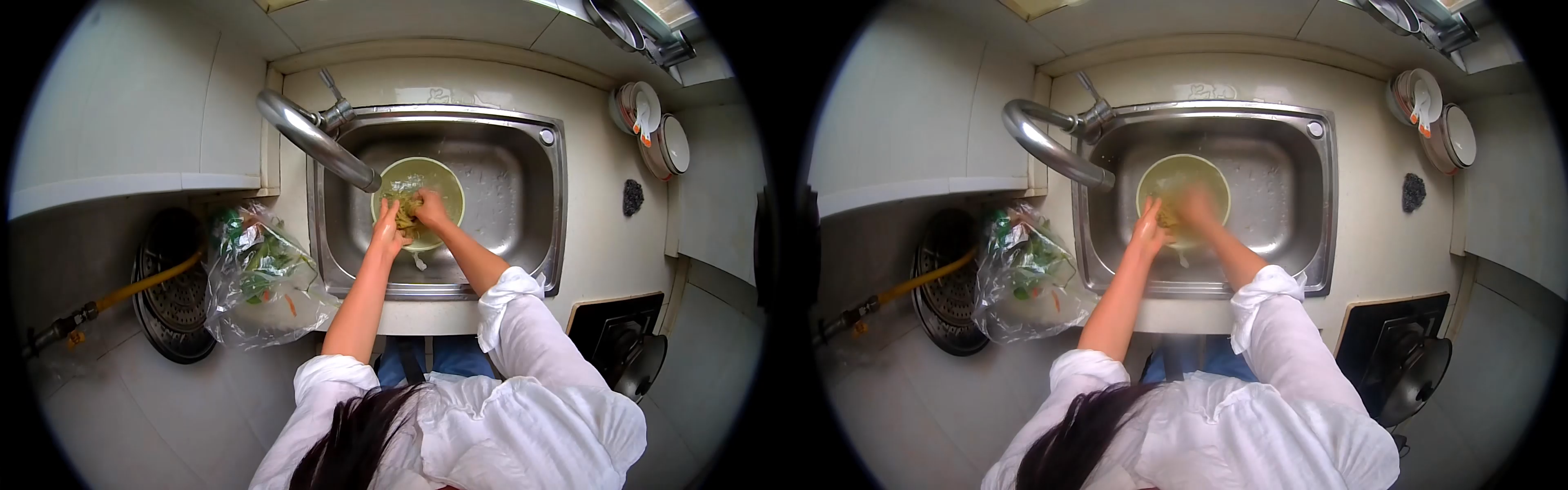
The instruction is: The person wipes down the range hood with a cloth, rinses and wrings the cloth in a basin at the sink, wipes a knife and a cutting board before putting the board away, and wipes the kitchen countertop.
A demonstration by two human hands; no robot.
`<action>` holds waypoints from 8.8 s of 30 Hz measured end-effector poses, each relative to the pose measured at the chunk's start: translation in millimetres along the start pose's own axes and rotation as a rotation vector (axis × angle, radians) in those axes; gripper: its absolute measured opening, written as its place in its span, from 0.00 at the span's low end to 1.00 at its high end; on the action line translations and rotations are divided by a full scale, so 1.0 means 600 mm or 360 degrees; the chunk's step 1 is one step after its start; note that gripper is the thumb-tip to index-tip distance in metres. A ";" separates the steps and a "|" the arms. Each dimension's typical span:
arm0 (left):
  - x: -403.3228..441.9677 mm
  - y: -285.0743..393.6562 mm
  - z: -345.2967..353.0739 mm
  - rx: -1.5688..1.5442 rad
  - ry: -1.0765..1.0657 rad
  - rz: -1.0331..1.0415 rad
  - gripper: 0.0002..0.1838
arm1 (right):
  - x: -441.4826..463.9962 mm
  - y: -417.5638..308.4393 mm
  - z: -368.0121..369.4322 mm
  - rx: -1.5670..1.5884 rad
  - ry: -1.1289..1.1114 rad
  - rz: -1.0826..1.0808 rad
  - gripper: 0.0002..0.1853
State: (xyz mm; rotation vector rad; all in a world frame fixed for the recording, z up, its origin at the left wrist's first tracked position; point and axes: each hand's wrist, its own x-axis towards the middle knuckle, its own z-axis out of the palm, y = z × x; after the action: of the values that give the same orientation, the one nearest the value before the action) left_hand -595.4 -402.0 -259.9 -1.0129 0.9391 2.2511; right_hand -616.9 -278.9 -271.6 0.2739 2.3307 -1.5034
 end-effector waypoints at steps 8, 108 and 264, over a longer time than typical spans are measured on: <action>0.023 0.016 -0.020 0.0045 -0.0310 0.0095 0.21 | -0.111 -0.135 0.004 0.0146 0.0121 -0.0828 0.10; -0.449 0.217 0.336 0.1806 -0.1223 -0.0370 0.23 | -0.260 -0.439 -0.333 -0.1621 0.0337 -0.2445 0.08; -1.003 -1.314 -0.096 0.2112 -0.1851 -0.1252 0.31 | -2.014 0.570 0.030 -0.0181 0.2814 0.1423 0.21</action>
State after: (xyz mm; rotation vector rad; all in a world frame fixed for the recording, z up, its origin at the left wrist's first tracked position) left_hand 316.4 -33.0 -119.6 0.4771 0.8920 0.8070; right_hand 615.8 -118.4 -90.7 2.9866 2.2693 -0.4463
